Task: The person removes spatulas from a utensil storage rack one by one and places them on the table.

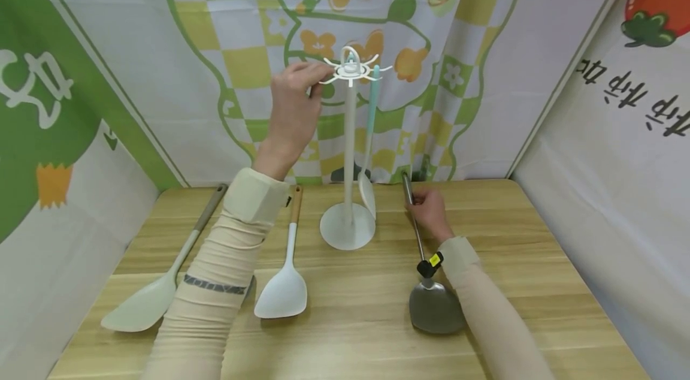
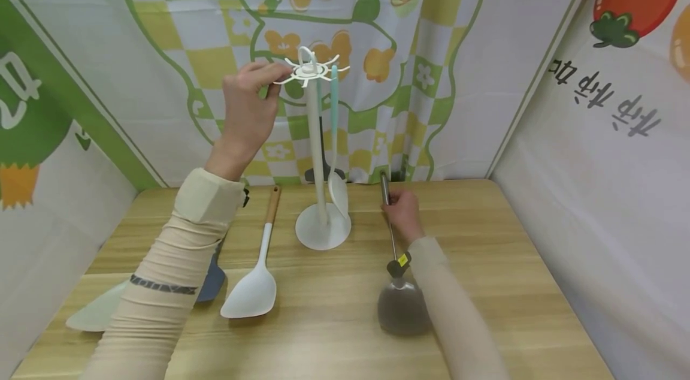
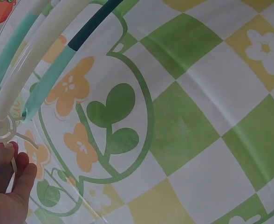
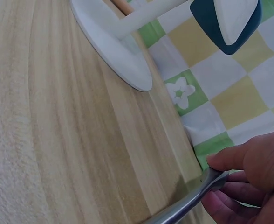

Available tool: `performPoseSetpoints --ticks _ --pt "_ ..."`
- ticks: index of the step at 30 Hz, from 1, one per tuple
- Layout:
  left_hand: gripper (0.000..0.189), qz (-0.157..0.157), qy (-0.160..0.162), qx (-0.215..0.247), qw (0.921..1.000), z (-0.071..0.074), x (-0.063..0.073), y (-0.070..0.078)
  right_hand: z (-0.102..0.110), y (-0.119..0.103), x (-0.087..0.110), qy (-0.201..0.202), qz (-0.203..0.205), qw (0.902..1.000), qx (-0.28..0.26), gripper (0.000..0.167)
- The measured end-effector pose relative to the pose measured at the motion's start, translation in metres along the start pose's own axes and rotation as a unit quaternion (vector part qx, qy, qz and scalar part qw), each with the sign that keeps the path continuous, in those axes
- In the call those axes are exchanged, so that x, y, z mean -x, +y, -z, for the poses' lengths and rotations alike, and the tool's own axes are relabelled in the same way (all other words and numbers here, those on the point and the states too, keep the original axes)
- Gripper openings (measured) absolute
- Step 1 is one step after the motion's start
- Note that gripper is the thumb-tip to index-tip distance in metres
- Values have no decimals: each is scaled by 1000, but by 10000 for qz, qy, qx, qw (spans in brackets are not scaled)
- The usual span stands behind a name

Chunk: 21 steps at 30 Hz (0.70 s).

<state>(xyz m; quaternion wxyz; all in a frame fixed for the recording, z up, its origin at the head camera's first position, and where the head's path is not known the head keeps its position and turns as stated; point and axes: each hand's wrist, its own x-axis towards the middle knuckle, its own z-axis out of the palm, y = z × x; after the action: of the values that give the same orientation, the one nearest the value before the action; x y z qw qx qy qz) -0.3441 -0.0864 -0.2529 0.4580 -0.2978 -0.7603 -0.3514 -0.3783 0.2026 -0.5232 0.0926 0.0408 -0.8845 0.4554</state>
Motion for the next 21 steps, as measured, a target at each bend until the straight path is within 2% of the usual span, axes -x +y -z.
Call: performPoseSetpoints --ticks 6,21 --pt "21 99 -55 -54 9999 1 0 1 -1 -1 3 -16 -264 9996 87 28" --pt "22 16 -1 -43 10000 -1 0 0 -2 5 6 -16 -486 9988 86 37"
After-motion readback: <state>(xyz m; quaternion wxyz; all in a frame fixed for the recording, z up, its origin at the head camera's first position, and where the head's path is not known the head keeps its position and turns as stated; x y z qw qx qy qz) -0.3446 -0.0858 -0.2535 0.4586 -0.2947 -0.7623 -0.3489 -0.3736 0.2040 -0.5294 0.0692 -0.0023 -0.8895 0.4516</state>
